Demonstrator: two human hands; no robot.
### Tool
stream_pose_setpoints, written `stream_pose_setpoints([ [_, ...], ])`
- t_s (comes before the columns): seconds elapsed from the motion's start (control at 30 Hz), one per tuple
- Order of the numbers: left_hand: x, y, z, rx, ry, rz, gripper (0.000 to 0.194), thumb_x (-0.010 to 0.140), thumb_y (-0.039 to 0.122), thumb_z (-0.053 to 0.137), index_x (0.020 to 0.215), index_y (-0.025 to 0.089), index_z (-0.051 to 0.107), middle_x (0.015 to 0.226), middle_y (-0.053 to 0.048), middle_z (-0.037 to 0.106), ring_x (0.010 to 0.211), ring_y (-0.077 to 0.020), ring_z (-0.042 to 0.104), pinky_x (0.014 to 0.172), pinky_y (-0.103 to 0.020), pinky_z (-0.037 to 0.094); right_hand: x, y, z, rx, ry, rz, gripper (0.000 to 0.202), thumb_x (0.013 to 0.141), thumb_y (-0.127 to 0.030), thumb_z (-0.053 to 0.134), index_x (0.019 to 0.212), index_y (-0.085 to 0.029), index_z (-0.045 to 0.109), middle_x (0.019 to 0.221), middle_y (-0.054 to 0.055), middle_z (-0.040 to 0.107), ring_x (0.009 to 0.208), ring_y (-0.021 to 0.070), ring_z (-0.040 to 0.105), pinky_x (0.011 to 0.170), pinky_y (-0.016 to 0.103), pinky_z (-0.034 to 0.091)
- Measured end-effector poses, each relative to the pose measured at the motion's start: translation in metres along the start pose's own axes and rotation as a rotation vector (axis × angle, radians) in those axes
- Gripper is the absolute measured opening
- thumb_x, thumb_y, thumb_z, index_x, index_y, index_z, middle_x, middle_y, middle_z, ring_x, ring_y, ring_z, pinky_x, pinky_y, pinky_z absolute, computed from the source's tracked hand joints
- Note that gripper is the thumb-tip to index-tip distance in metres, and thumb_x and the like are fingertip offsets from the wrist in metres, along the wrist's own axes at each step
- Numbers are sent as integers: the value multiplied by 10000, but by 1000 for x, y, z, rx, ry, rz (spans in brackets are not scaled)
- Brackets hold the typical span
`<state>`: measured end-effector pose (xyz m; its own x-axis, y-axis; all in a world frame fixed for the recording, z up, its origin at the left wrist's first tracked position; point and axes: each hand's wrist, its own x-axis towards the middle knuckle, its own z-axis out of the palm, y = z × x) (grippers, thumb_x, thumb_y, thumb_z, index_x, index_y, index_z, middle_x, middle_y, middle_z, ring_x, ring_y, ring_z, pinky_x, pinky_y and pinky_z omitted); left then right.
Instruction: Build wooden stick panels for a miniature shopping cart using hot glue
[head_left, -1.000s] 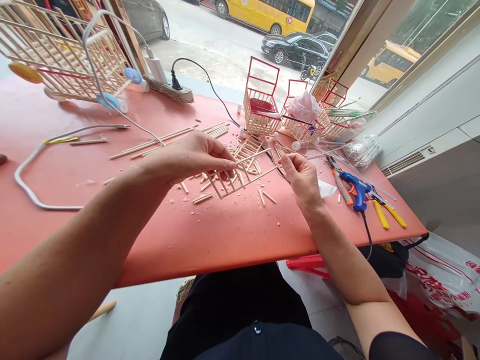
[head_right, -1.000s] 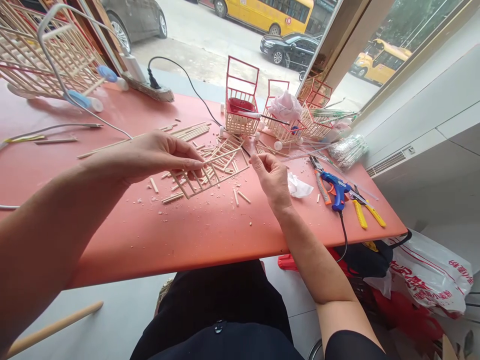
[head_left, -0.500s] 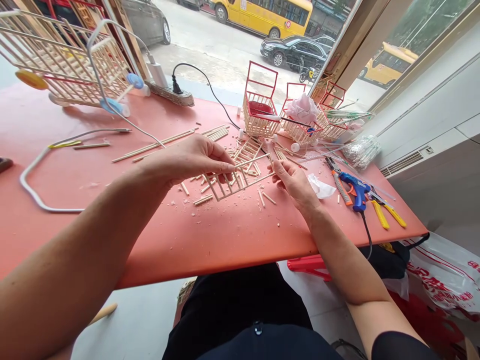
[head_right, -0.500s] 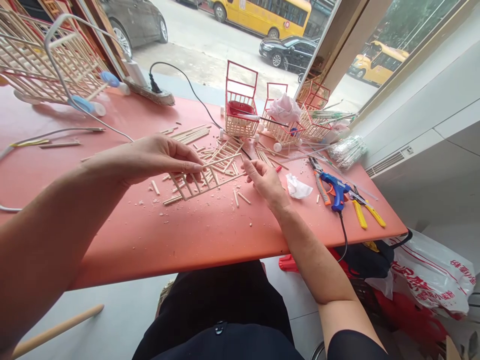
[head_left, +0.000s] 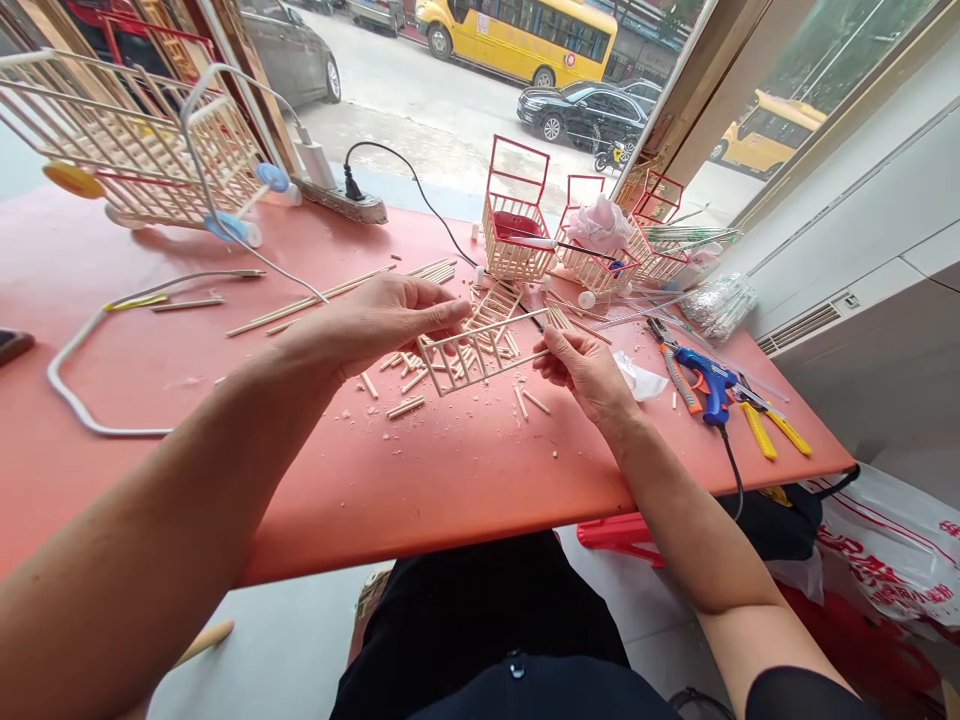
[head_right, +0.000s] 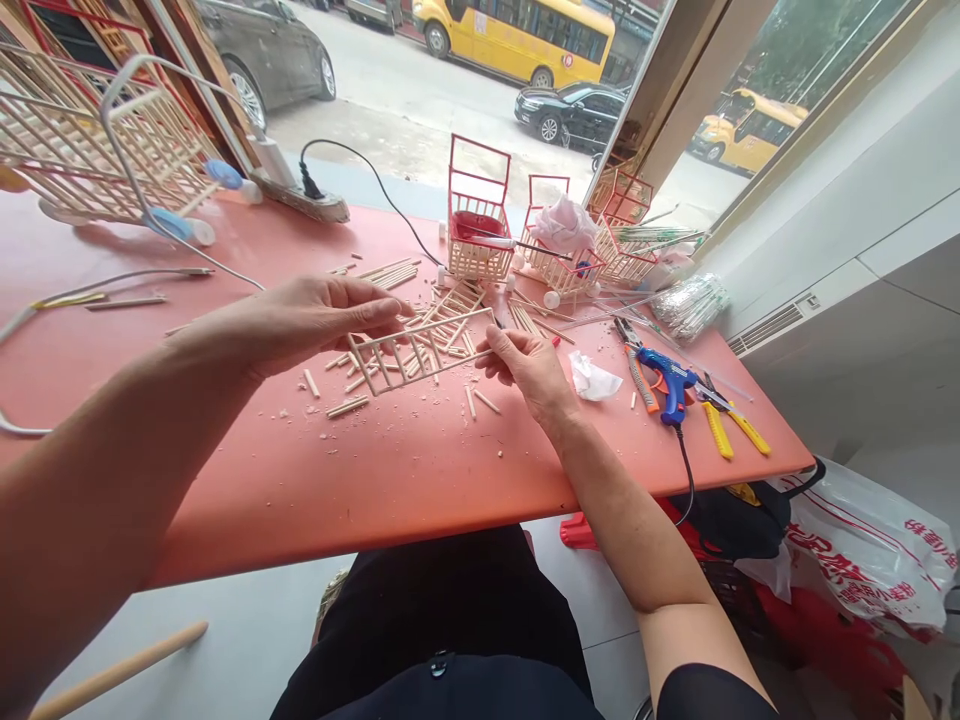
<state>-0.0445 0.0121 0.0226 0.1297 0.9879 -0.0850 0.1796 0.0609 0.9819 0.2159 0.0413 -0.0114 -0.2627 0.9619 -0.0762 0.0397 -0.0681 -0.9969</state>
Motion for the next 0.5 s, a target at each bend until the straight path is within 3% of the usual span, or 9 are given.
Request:
stream_pose_setpoints([
  [0.13,6,-5,3,-378,0,-51,592,721,587,923,1108,184,726,985,-89,741,838,-183,690,715,-301,550,1,-1,-2,72,87,-61,608,595,-777,868,727,-200,730,658,24,743,561,96,596,506,221,384],
  [0.23,10,-11,13,-584,9,-100,638,657,575,962,1095,174,729,967,-88,745,860,-206,704,731,-320,567,1,-2,-2,133,155,-101,573,628,-744,870,740,-204,717,662,19,745,573,97,605,510,222,377],
  [0.4,8,-18,37,-607,-32,-125,496,581,392,1008,950,149,781,930,-92,771,843,-203,728,708,-291,555,0,0,3,142,205,-133,539,689,-728,839,766,-209,718,726,30,773,614,110,651,520,232,380],
  [0.5,5,-20,47,-641,23,-111,402,570,301,1000,877,147,789,840,-51,755,800,-168,718,720,-268,545,-1,3,7,152,183,-132,538,678,-725,846,764,-207,729,705,24,763,612,111,655,525,230,384],
])
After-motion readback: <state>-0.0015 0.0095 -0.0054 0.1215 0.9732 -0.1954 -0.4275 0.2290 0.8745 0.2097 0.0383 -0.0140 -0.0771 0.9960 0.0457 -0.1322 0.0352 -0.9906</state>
